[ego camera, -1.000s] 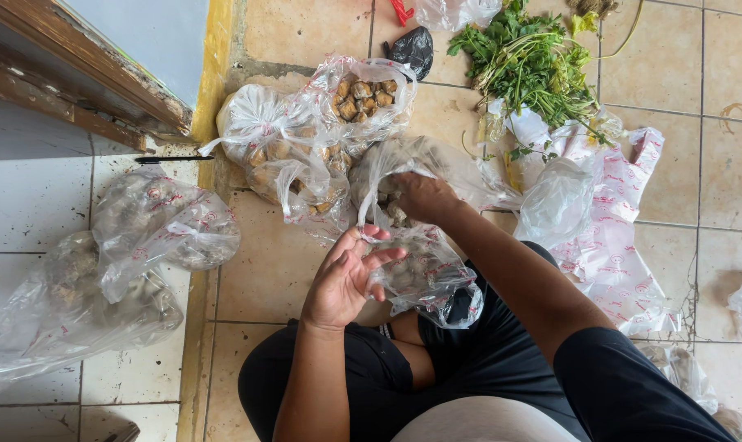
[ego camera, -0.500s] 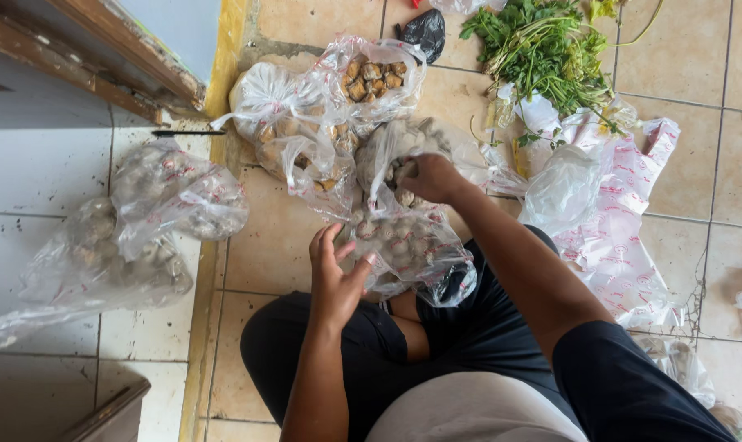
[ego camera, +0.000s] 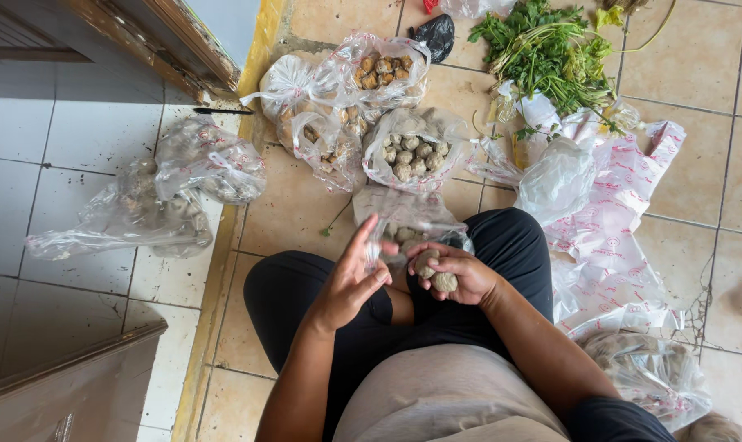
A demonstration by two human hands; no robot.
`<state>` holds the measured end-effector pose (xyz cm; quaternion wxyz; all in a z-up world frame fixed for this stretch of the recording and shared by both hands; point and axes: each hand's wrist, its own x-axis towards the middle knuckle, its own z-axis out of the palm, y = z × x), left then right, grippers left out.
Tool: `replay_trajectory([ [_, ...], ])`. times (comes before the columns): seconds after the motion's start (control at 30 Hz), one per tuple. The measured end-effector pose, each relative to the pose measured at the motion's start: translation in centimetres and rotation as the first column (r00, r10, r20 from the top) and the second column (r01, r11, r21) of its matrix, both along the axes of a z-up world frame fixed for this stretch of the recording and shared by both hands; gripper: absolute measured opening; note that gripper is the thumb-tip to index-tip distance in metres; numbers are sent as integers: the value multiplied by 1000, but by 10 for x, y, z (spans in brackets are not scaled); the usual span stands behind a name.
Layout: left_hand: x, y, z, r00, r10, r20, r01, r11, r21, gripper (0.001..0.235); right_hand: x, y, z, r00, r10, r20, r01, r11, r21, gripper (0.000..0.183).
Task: The person sits on the floor and sorts small round vegetables and leafy greens from larger plastic bags into smaller clear plastic bags. They handle the items by hand, open and tie the bags, and arrange the filled bags on the floor.
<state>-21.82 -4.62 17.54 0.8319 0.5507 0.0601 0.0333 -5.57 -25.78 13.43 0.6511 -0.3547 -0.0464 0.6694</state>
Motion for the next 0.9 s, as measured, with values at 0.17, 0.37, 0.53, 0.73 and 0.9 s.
replay_trajectory([
  [0.17, 20, 5, 12, 996, 86, 31, -87, 996, 24, 83, 8, 16, -26, 991, -127, 31, 130, 986, -109, 47],
  [0.37, 7, 6, -9, 968, 242, -64, -250, 950, -187, 83, 19, 22, -52, 905, -425, -1, 395, 843, -364, 21],
  [0.53, 33, 24, -48, 851, 329, -409, -403, 909, -106, 72, 14, 9, -50, 896, -444, 27, 418, 820, -390, 25],
  [0.73, 112, 29, -97, 802, 428, -417, -398, 903, 163, 47, 2, 12, -31, 914, -399, 75, 395, 833, -386, 29],
  [0.9, 117, 34, -112, 891, 375, -255, -430, 877, -212, 30, 2, 8, -18, 918, -388, 87, 389, 832, -395, 33],
])
